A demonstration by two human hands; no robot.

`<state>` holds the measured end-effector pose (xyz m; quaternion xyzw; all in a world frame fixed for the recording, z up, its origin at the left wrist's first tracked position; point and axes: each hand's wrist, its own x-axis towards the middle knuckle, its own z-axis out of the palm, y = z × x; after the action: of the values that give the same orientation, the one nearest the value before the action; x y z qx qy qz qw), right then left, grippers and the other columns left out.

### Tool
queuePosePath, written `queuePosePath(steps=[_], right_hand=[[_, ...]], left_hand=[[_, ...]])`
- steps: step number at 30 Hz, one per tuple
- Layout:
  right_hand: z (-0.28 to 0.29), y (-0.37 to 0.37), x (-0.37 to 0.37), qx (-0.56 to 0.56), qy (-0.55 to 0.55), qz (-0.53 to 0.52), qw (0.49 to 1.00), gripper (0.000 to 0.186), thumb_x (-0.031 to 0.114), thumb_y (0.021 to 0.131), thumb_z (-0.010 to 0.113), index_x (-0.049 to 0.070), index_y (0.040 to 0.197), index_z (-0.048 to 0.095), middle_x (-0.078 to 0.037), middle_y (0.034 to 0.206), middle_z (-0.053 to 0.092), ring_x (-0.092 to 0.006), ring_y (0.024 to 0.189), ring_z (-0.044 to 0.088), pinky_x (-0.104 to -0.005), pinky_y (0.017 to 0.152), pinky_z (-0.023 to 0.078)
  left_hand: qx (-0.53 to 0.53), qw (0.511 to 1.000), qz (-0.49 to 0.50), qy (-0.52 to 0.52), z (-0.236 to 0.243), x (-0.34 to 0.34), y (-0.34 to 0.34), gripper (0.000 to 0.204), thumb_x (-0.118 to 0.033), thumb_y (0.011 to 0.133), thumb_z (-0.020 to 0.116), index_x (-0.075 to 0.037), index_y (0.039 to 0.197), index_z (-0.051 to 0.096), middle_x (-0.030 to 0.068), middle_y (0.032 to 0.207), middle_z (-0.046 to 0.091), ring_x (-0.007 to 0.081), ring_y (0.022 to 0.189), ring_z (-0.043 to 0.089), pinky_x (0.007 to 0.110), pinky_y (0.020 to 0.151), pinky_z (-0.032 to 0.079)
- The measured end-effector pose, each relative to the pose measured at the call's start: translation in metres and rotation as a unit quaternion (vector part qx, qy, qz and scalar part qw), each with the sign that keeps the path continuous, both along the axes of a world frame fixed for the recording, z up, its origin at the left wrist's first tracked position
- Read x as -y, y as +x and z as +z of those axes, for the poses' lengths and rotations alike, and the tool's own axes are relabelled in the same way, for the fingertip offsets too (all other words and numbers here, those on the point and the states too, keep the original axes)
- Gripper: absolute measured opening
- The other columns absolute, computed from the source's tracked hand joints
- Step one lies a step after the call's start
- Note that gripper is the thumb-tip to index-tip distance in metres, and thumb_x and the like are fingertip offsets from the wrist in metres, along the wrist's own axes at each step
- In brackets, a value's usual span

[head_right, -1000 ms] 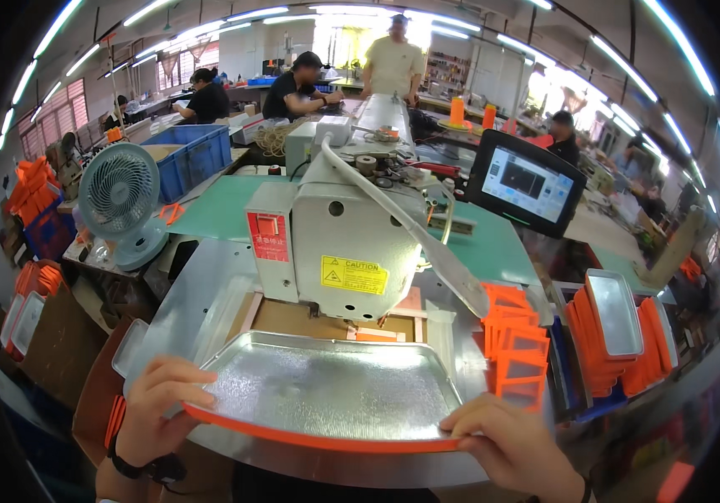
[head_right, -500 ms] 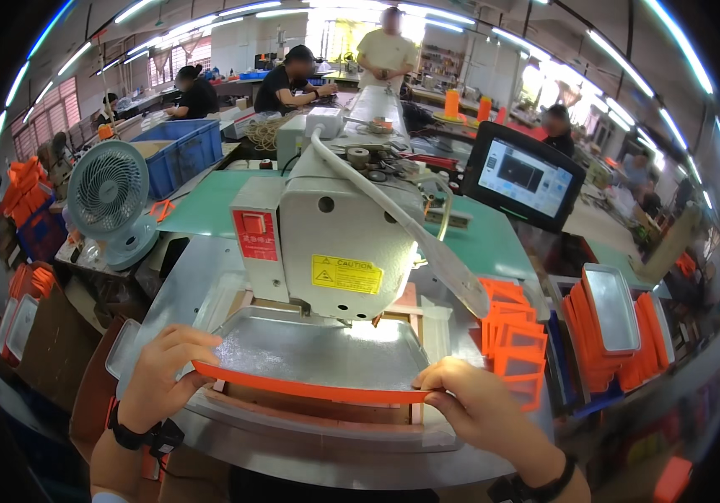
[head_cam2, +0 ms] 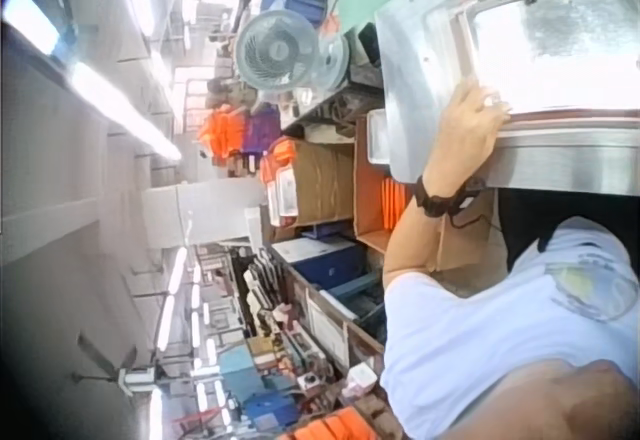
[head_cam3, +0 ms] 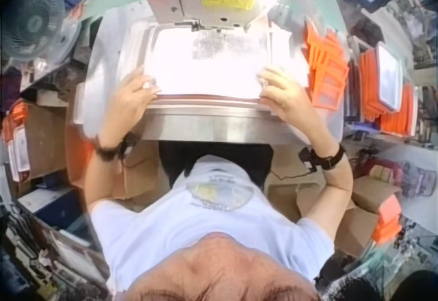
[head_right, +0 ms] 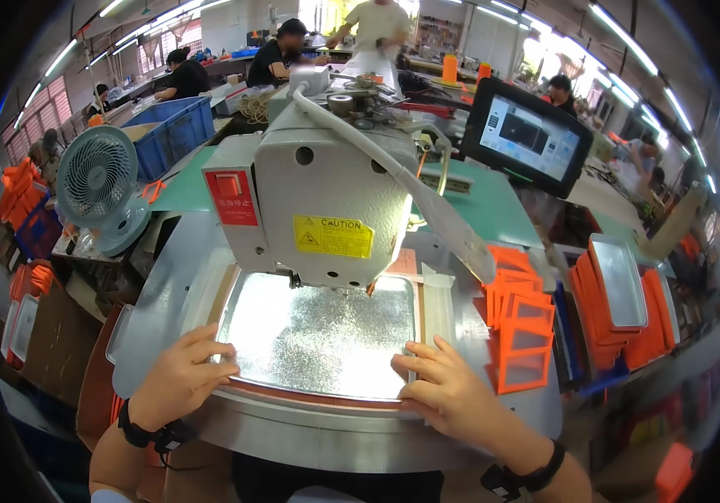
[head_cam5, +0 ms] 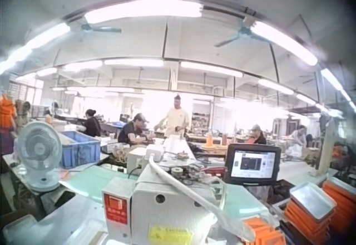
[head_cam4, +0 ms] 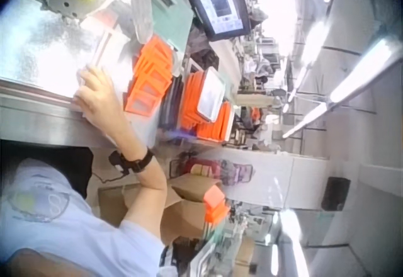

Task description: The recorder uses an industrial sewing machine to assemble orange leather bags, inserting components into a guide frame for stitching.

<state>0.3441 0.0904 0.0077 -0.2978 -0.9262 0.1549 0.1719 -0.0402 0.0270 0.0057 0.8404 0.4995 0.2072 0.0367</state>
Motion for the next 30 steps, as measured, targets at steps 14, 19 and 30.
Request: queuePosePath(steps=[14,19,30], right_hand=[[-0.004,-0.006,0.000,0.041,0.051,0.016,0.998,0.024,0.014,0.075,0.076,0.005,0.094,0.063,-0.012,0.119,0.061,-0.0340,0.123,0.054,-0.0586,0.104,0.040],[0.004,-0.012,-0.001,0.039,0.059,0.025,0.997,0.026,0.016,0.074,0.076,0.003,0.090,0.061,-0.014,0.112,0.061,-0.0334,0.115,0.056,-0.0503,0.102,0.043],[0.004,-0.009,0.000,0.049,0.046,0.026,0.997,0.023,0.015,0.074,0.076,0.003,0.086,0.061,-0.013,0.111,0.060,-0.0314,0.115,0.055,-0.0496,0.103,0.042]], left_hand=[[-0.023,0.999,-0.002,-0.037,0.004,-0.004,0.004,0.016,-0.012,0.077,0.075,-0.011,0.093,0.075,0.0064,0.111,0.067,0.0354,0.125,0.055,0.053,0.110,0.039],[-0.114,0.989,-0.092,0.012,0.031,-0.024,0.015,0.019,-0.024,0.078,0.075,-0.006,0.084,0.072,0.0068,0.092,0.066,0.0307,0.098,0.062,0.044,0.090,0.048],[-0.191,0.959,-0.209,-0.024,0.010,-0.115,0.051,0.079,-0.061,0.064,0.077,-0.007,0.118,0.058,0.0143,0.130,0.056,0.0319,0.111,0.056,0.043,0.092,0.045]])
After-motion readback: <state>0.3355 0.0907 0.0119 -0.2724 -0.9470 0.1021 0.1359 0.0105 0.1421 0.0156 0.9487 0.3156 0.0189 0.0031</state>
